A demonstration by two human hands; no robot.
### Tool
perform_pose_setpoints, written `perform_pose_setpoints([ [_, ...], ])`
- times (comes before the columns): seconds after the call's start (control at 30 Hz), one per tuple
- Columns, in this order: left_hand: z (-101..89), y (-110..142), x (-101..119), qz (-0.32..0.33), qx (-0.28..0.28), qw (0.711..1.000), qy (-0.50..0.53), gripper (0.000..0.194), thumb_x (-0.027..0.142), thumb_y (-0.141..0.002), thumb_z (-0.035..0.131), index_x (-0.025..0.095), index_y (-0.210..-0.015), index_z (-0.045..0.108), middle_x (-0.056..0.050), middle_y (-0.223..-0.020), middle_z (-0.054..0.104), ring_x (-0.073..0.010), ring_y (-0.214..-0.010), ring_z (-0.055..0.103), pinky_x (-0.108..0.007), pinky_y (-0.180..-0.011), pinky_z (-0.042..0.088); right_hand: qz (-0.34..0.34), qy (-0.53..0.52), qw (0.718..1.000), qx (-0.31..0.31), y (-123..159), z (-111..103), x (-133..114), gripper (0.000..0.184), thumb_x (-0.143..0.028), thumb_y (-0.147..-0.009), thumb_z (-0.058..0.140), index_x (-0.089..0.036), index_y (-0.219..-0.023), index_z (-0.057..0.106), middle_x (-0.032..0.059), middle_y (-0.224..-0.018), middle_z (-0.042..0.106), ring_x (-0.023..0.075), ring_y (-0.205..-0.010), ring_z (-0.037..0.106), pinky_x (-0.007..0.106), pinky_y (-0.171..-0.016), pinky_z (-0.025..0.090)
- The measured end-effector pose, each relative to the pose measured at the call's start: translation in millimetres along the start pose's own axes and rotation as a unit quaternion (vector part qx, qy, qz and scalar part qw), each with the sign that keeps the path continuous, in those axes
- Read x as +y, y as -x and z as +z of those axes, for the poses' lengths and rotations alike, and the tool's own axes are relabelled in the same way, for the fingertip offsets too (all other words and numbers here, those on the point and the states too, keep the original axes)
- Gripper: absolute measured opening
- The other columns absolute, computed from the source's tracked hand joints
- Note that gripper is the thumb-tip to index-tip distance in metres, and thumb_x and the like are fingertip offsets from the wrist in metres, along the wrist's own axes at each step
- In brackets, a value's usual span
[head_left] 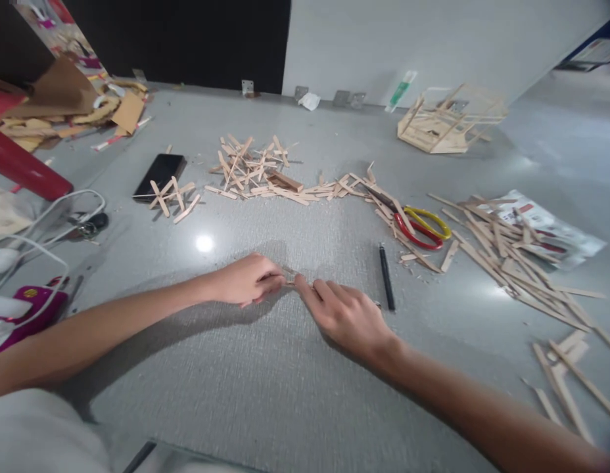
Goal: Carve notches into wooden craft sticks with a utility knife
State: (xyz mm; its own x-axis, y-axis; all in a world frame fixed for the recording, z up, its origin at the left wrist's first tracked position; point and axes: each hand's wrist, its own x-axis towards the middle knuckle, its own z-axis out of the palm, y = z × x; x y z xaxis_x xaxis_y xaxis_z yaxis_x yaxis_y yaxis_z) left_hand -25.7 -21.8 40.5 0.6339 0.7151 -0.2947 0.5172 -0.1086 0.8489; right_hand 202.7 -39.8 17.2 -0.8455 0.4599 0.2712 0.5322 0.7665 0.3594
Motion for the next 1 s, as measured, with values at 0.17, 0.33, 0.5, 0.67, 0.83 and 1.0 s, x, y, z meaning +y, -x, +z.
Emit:
perform_pose_setpoints([
  [0.17,-0.5,0,1,-0.012,0.014,0.998,0.053,0.037,0.036,-0.1,0.033,0.014,-0.082,0.056,0.003,-0.052,0.055,-0.007,-0.033,0.049,-0.018,-0.043,0.039,0.058,-0.005,0.998,0.019,3,2,0,0.036,-0.001,-0.088,0.045,-0.007,-0.122,0.056,0.0012,-0.071,0.059,0.012,-0.06,0.051,0.027,-0.054,0.037],
  [0.33,-0.3,-1,1,0.012,0.029,0.998,0.051,0.034,0.03,-0.1,0.034,0.015,-0.076,0.053,0.005,-0.046,0.048,-0.0068,-0.033,0.046,-0.018,-0.043,0.036,0.046,0.001,0.997,0.056,0,2,0,0.025,-0.007,-0.092,0.05,-0.003,-0.115,0.059,-0.0001,-0.065,0.057,0.0111,-0.056,0.051,0.028,-0.052,0.035],
  [0.5,-0.3,-3,-1,0.028,0.021,0.999,0.014,0.04,0.03,-0.099,0.037,0.016,-0.062,0.045,0.002,-0.05,0.048,-0.0073,-0.041,0.044,-0.02,-0.045,0.033,0.035,-0.026,0.999,0.022,-1,3,1,0.018,-0.009,-0.094,0.047,-0.011,-0.1,0.064,-0.0011,-0.064,0.057,0.0104,-0.055,0.051,0.028,-0.051,0.028],
  [0.67,1.5,-4,-4,0.044,0.033,0.998,-0.006,0.039,0.028,-0.099,0.037,0.016,-0.062,0.045,0.001,-0.052,0.048,-0.0085,-0.046,0.044,-0.021,-0.05,0.032,0.049,-0.088,0.994,-0.033,-4,1,4,0.019,-0.005,-0.092,0.045,-0.014,-0.092,0.062,-0.001,-0.066,0.058,0.0104,-0.053,0.05,0.03,-0.049,0.022],
  [0.83,2.9,-4,-3,0.06,0.048,0.997,-0.015,0.037,0.024,-0.097,0.038,0.016,-0.061,0.044,0.001,-0.054,0.047,-0.0087,-0.048,0.041,-0.022,-0.052,0.031,0.051,-0.064,0.995,-0.057,-11,-8,0,0.022,0.001,-0.084,0.045,-0.014,-0.087,0.061,-0.0005,-0.064,0.056,0.0107,-0.05,0.046,0.031,-0.048,0.021],
  [1.0,1.1,-5,0,0.053,0.042,0.998,-0.019,0.036,0.025,-0.096,0.04,0.016,-0.062,0.045,0.001,-0.055,0.049,-0.0094,-0.049,0.043,-0.023,-0.052,0.032,0.019,0.022,1.0,0.0,-12,-8,-1,0.022,0.0,-0.086,0.044,-0.012,-0.088,0.063,-0.0003,-0.062,0.053,0.0111,-0.053,0.045,0.03,-0.049,0.026],
])
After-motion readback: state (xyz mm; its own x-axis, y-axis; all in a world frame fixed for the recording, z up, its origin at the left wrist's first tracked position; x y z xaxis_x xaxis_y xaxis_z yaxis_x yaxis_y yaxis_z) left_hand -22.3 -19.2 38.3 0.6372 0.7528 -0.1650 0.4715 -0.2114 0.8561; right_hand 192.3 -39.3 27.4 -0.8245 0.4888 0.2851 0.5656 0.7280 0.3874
